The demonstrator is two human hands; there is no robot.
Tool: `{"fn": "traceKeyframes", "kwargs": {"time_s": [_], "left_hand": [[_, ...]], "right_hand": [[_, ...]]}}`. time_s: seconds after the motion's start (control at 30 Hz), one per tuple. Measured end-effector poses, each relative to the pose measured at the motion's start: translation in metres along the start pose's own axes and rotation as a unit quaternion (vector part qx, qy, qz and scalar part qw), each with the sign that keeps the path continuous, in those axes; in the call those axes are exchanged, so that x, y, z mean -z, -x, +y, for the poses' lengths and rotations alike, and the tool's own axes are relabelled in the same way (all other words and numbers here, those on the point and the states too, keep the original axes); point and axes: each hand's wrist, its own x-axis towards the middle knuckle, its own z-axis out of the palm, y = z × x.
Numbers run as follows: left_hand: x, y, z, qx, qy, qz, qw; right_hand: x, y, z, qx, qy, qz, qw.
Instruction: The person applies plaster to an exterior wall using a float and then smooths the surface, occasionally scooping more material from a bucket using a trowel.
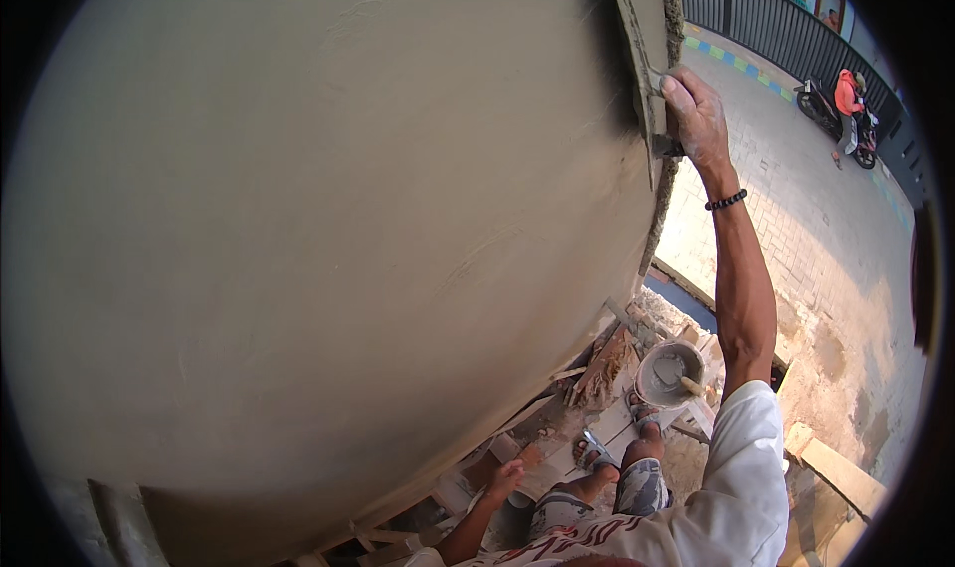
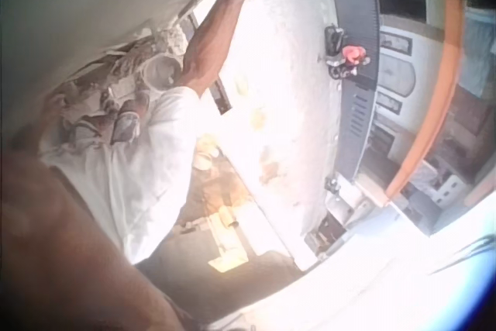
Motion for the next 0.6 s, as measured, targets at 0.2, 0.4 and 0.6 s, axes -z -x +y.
{"fn": "traceKeyframes", "kwargs": {"time_s": [0.2,0.4,0.6], "left_hand": [[0.026,0.006,-0.033,-0.014,0.020,0.010,1.000],[0.045,0.033,-0.024,-0.005,0.034,0.047,0.998],[0.059,0.052,-0.067,0.001,-0.008,0.059,0.998]], "right_hand": [[-0.103,0.166,-0.078,0.034,0.025,-0.089,0.995],[-0.195,0.319,-0.128,0.051,-0.060,-0.131,0.988],[-0.201,0.349,-0.128,-0.033,-0.277,-0.129,0.952]]}}
